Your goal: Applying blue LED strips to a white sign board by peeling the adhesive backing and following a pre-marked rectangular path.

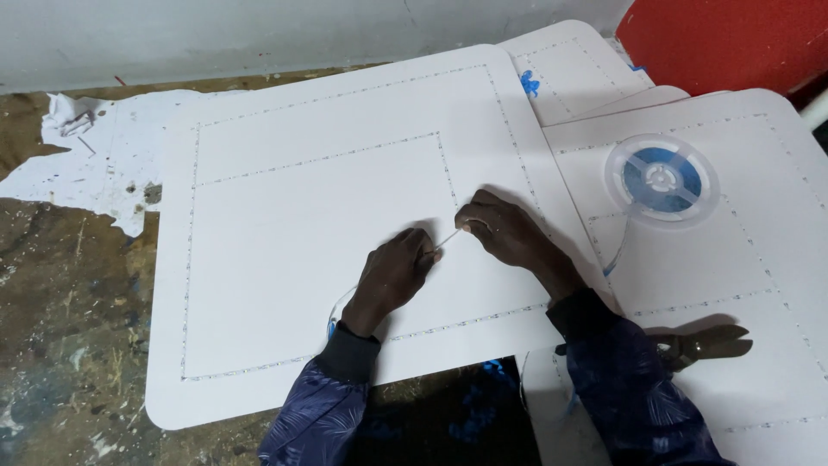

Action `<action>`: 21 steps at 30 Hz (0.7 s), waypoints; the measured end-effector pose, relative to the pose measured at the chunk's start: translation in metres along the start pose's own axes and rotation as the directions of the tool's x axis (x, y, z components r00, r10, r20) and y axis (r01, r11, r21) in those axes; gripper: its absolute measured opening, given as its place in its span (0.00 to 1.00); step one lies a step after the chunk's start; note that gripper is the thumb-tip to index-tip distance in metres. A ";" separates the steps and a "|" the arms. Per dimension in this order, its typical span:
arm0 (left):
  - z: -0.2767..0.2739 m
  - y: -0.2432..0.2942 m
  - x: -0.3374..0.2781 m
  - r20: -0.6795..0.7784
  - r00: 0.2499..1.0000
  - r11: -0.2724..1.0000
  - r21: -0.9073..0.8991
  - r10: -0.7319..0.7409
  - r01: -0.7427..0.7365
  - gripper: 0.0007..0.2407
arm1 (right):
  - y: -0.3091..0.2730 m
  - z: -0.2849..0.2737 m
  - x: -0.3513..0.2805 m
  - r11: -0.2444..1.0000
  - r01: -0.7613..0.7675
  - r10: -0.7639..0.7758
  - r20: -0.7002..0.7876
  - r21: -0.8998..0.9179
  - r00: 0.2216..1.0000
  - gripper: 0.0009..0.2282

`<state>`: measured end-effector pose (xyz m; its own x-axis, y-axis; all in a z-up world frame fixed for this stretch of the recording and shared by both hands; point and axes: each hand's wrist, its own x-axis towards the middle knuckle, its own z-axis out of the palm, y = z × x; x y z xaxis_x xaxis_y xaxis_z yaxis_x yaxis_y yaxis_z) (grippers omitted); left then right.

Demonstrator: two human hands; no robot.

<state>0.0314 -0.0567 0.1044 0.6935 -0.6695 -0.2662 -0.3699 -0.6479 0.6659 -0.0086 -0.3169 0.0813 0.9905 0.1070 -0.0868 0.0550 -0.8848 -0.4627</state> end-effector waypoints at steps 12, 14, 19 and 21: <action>-0.002 0.002 0.002 -0.047 0.997 0.996 -0.066 -0.055 0.051 0.09 | 0.011 0.010 0.013 0.995 0.088 -0.091 -0.070 -0.037 0.993 0.09; 0.002 -0.010 0.011 -0.028 0.998 0.996 -0.063 -0.063 0.061 0.09 | 0.005 0.004 0.008 0.998 0.056 -0.053 -0.066 0.042 0.996 0.07; -0.009 -0.012 0.023 -0.026 0.996 0.996 -0.033 -0.085 0.084 0.11 | 0.017 0.004 0.011 0.966 -0.031 0.044 -0.046 0.257 0.998 0.05; -0.014 -0.016 0.032 -0.025 0.994 0.995 -0.002 -0.103 0.103 0.20 | 0.011 0.001 0.010 0.951 -0.078 0.093 -0.038 0.298 0.995 0.07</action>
<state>0.0685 -0.0622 0.0949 0.7433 -0.5899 -0.3156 -0.2953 -0.7126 0.6363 0.0018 -0.3247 0.0742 0.9953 0.0070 -0.0961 -0.0623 -0.7147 -0.6966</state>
